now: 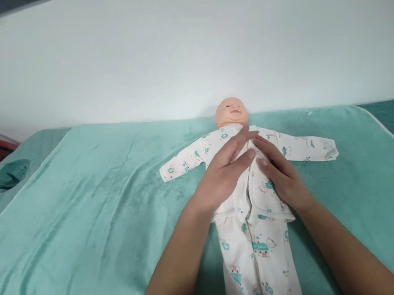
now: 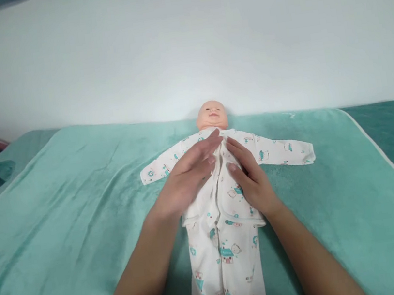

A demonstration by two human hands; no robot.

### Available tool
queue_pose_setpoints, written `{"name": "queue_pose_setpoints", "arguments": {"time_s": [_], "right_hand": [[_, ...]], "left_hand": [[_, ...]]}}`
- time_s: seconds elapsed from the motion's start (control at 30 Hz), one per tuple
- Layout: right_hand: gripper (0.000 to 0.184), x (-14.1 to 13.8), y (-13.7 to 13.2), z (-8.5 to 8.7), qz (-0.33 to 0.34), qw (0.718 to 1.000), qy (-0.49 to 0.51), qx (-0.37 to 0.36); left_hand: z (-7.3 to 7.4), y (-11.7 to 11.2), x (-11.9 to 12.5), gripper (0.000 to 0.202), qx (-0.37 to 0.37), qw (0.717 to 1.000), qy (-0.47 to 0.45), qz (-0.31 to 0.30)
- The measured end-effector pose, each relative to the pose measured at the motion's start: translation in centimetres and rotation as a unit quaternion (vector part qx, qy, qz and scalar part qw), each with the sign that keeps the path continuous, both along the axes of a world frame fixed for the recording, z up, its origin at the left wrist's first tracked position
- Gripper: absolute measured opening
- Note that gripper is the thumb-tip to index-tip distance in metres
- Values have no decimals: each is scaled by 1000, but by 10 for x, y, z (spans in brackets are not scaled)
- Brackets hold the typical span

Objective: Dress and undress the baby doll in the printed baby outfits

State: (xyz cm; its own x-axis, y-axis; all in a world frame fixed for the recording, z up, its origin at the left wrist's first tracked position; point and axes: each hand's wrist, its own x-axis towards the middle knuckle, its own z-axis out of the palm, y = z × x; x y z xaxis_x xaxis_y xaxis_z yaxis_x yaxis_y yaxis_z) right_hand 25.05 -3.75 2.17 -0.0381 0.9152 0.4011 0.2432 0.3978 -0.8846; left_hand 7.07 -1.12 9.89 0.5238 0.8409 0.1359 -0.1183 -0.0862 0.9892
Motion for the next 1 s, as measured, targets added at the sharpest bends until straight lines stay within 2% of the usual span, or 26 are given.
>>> {"name": "queue_pose_setpoints", "arguments": {"time_s": [0.07, 0.13, 0.2, 0.3, 0.37, 0.47, 0.57, 0.7, 0.77, 0.87, 1.0], "right_hand": [[43, 1, -1, -1, -6, 1000, 6, -8], [44, 1, -1, 0, -5, 1000, 6, -9], [44, 1, -1, 2, -1, 1000, 3, -9], [44, 0, -1, 5, -3, 1000, -13, -13], [44, 0, -1, 5, -4, 1000, -24, -8], [45, 1, -1, 4, 6, 999, -47, 12], [45, 2, -2, 3, 23, 996, -79, 32], [49, 0, 0, 3, 39, 985, -149, 76], [54, 0, 1, 3, 45, 975, -190, 101], [55, 0, 1, 5, 65, 964, -229, 119], [46, 2, -1, 9, 90, 966, -215, 114]], "left_hand": [[1, -3, 2, 29, -90, 991, -97, -6], [-2, -1, 4, 23, -148, 977, -152, -16], [-7, 5, 4, 17, -161, 968, -191, 14], [-16, 17, 1, 12, -117, 963, -213, 116], [-22, 23, 1, 11, -71, 963, -182, 183], [-31, 26, 4, 15, 19, 963, -87, 255], [-40, 31, 10, 24, 111, 958, 17, 263], [-48, 43, 16, 28, 195, 942, 99, 255], [-50, 49, 18, 29, 213, 934, 136, 254], [-49, 56, 21, 31, 193, 928, 185, 260], [-47, 64, 23, 34, 160, 926, 216, 265]]}}
